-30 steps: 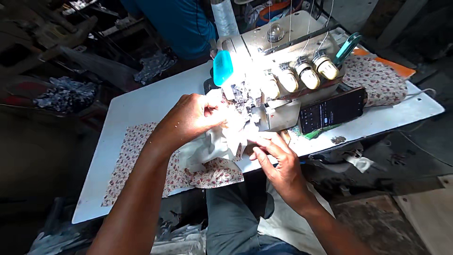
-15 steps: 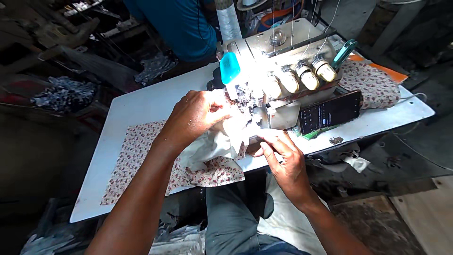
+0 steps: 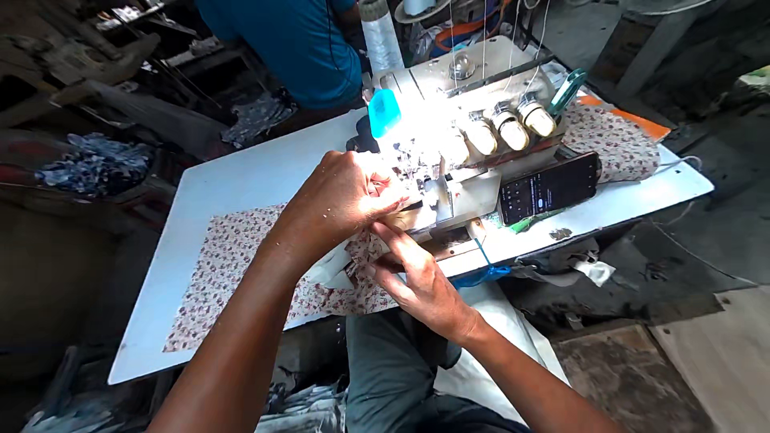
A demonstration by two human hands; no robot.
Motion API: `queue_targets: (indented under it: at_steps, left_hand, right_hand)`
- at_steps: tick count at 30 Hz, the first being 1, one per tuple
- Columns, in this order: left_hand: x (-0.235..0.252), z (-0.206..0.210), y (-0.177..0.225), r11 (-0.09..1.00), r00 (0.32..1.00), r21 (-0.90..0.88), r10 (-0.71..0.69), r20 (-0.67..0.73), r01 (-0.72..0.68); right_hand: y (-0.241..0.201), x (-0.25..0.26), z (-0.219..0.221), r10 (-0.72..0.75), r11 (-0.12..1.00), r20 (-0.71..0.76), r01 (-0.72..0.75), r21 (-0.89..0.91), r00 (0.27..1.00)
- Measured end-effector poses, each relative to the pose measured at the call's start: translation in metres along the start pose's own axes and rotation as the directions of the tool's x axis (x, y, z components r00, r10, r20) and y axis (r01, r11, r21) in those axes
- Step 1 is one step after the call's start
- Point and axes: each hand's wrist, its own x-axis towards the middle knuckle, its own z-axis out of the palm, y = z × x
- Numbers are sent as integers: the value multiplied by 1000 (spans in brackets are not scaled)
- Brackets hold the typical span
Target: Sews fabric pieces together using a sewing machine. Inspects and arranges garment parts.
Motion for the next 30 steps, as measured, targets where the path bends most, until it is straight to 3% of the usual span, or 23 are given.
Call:
queue_targets:
  at_steps: [4,7,11,16,23,26,30]
  left_hand:
    - [-12,11,25,994,998,102,36,-53,-30]
    - [-40,49,50,970,988,233,-34,-150,69]
    - [-55,94,60,943,949,281,-88,-301,176]
    - [-37,94,60,918,934,304,-153,-323,256]
    - [-18,95,47,918,901,248,-198,-387,308]
    - [-26,70,28,940,888,49,-301,-349,338]
    - [-31,29,-19,881,826,-145,-473,-308,451]
  right_hand:
    - [-1,-2,5,0,1000,-4,0,-30,1000]
    - [-5,-29,12,-69,994,-49,64,-88,996]
    - [3,-69,11,-25,997,28,27,-78,999]
    - [8,-72,-4,40,996,100,-32,-85,994]
    - [30,-76,-14,108,988,147,-90,-122,983]
    - [38,-86,-20,111,991,181,-94,-100,977]
    - [39,-93,-25,134,986,183,-113,-119,974]
